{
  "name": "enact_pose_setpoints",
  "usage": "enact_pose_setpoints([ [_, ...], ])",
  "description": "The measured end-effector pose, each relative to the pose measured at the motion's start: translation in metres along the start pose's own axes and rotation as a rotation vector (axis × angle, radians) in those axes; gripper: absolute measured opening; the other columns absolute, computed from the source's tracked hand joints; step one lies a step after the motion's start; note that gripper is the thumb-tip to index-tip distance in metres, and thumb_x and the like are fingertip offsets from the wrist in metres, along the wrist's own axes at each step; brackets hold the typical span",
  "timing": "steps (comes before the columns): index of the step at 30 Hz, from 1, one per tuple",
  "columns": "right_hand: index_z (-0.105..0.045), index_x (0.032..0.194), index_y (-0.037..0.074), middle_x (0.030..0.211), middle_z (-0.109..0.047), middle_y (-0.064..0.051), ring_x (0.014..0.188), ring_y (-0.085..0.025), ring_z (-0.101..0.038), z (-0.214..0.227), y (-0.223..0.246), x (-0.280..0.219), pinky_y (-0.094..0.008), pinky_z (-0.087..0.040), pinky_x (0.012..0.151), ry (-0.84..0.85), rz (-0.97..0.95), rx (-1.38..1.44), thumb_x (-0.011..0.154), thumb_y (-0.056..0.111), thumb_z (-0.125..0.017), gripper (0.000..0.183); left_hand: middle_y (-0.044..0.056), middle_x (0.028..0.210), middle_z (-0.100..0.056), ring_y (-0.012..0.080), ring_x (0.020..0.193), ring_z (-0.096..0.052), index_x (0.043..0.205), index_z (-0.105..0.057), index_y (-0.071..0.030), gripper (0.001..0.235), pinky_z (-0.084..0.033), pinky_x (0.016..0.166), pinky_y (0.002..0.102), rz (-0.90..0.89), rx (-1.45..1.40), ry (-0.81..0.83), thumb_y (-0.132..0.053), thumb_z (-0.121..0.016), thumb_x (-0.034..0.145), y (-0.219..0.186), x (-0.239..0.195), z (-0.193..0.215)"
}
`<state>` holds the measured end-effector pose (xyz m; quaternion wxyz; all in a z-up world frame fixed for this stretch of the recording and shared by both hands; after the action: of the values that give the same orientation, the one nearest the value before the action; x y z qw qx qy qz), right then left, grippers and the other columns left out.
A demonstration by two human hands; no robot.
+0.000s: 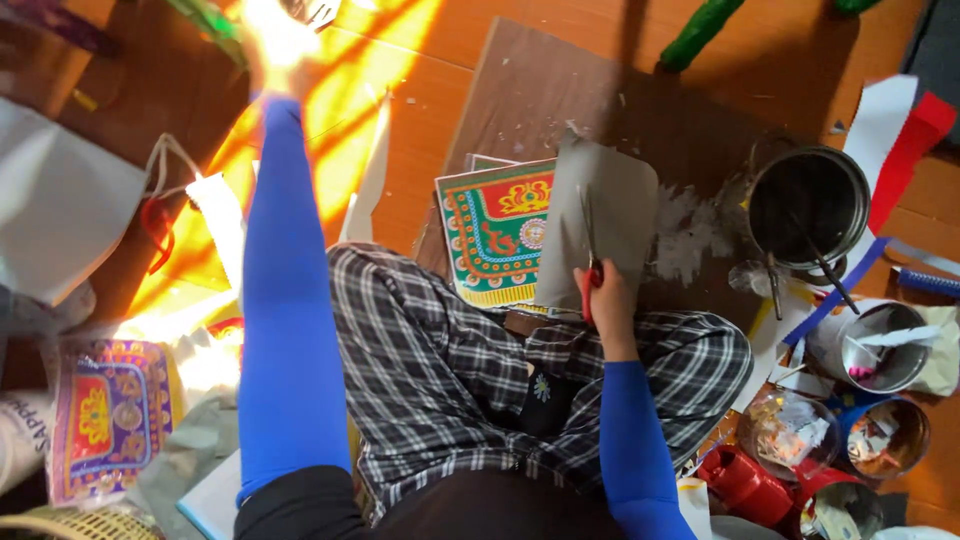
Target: Cutting and shaping cardboard pieces using scissors
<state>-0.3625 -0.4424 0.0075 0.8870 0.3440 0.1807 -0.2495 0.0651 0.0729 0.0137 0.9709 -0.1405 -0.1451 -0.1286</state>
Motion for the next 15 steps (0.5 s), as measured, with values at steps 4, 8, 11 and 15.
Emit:
enact_pose_setpoints([
  [4, -0.069, 0.119, 0.007, 0.117, -0.077, -0.025, 0.12, -0.047, -0.072, 0.0, -0.006, 0.005, -0.059, -0.056, 0.103, 0.019, -0.009, 0.031, 0.1, 0.056, -0.079, 0.054, 0.031, 0.121, -0.078, 0.0487, 0.114, -0.074, 0.142, -0.055, 0.026, 0.091, -0.057, 0.106, 0.051, 0.174, -0.502, 0.247, -0.055, -0.074, 0.104, -0.12, -0.164, -0.108],
  [8, -0.071, 0.117, 0.006, 0.115, -0.078, -0.023, 0.117, -0.045, -0.073, -0.002, -0.005, 0.007, -0.055, -0.058, 0.101, -0.005, 0.012, 0.037, 0.103, 0.054, -0.079, 0.052, -0.003, 0.12, -0.083, 0.0277, 0.118, -0.077, 0.128, -0.08, -0.033, 0.037, -0.063, 0.101, 0.045, 0.402, -0.563, 0.731, -0.051, -0.072, 0.098, -0.318, -0.279, -0.087],
  [11, -0.07, 0.113, 0.006, 0.111, -0.077, -0.022, 0.115, -0.045, -0.073, -0.004, -0.005, 0.008, -0.055, -0.058, 0.098, -0.035, 0.058, 0.049, 0.1, 0.053, -0.082, 0.05, 0.002, 0.11, -0.081, 0.032, 0.112, -0.079, 0.111, -0.078, -0.026, 0.034, -0.064, 0.093, 0.051, 0.555, -0.613, 0.732, -0.051, -0.068, 0.091, -0.37, -0.33, -0.159],
  [15, -0.07, 0.121, 0.006, 0.121, -0.077, -0.024, 0.123, -0.044, -0.071, -0.011, -0.019, 0.014, -0.055, -0.056, 0.104, -0.015, 0.018, 0.085, 0.102, 0.053, -0.08, 0.052, 0.004, 0.107, -0.084, 0.0321, 0.115, -0.077, 0.109, -0.085, -0.024, 0.035, -0.063, 0.096, 0.051, 0.646, -0.711, 0.653, -0.051, -0.074, 0.089, -0.39, -0.34, -0.168],
])
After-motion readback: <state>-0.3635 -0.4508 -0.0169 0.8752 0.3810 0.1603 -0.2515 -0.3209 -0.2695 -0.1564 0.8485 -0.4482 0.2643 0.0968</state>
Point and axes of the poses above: each hand's wrist, its own x-axis towards the middle knuckle, its own z-axis out of the back of the hand, y = z × x, the point moved 1 cm from there along x, towards the middle knuckle
